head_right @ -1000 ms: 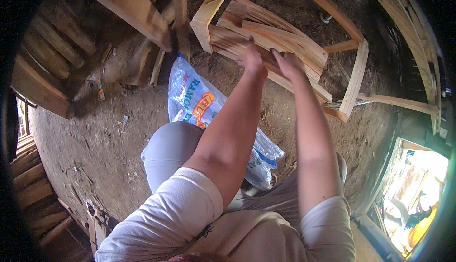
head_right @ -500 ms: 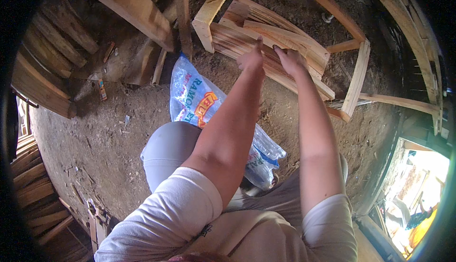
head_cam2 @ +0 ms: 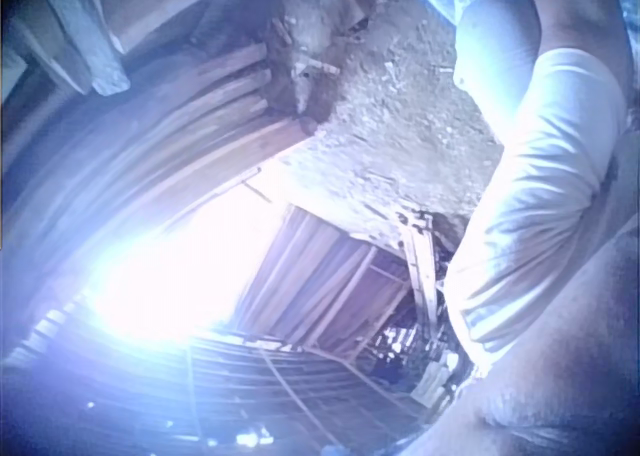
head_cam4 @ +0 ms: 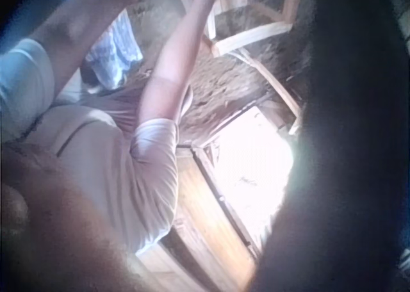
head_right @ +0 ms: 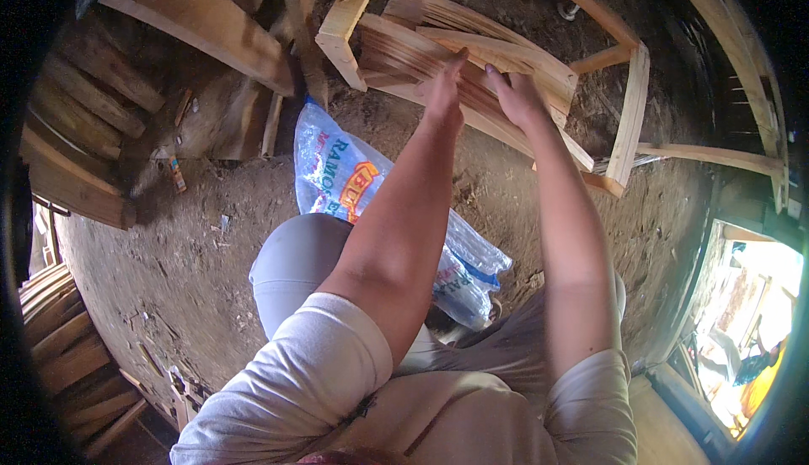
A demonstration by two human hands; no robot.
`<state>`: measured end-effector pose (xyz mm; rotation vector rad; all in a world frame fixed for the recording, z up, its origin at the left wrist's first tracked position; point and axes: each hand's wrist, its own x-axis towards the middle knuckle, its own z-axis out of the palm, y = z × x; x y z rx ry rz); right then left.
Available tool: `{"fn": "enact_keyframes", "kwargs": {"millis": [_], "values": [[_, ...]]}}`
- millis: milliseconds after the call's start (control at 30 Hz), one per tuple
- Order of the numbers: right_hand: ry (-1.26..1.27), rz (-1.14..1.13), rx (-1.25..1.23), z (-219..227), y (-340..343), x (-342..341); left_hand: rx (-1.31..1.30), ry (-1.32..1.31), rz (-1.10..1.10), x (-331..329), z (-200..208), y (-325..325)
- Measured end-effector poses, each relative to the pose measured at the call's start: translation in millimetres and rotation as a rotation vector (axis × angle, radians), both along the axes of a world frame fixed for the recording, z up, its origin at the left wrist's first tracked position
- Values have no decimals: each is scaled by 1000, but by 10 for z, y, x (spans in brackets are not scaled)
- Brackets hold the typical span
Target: The person picks up small wooden slats from a pile on the floor, stacks them into a neat bundle, and places the bundle onto a wooden frame structure. The person then adjusts the position of the wooden frame.
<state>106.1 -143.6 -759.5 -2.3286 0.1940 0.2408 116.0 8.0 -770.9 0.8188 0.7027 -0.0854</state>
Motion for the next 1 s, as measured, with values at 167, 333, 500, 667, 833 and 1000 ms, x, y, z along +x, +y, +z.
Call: {"fn": "enact_keyframes", "kwargs": {"millis": [167, 333, 500, 667, 833, 1000], "values": [[-148, -82, -78, 144, 67, -74, 23, -29, -59, 66, 95, -14], [-149, -132, -85, 297, 35, -152, -125, -215, -164, 17, 336, 33], [-224, -131, -104, 206, 2, -110, -48, -233, -183, 67, 276, 13], [-163, -153, -54, 261, 50, -132, -83, -269, -162, 59, 235, 2], [-206, -67, -41, 106, 77, -96, -1, -80, -101, 61, 24, -21], [-275, 2, -106, -173, 160, -96, -222, -191, -93, 8, -424, 88]]}}
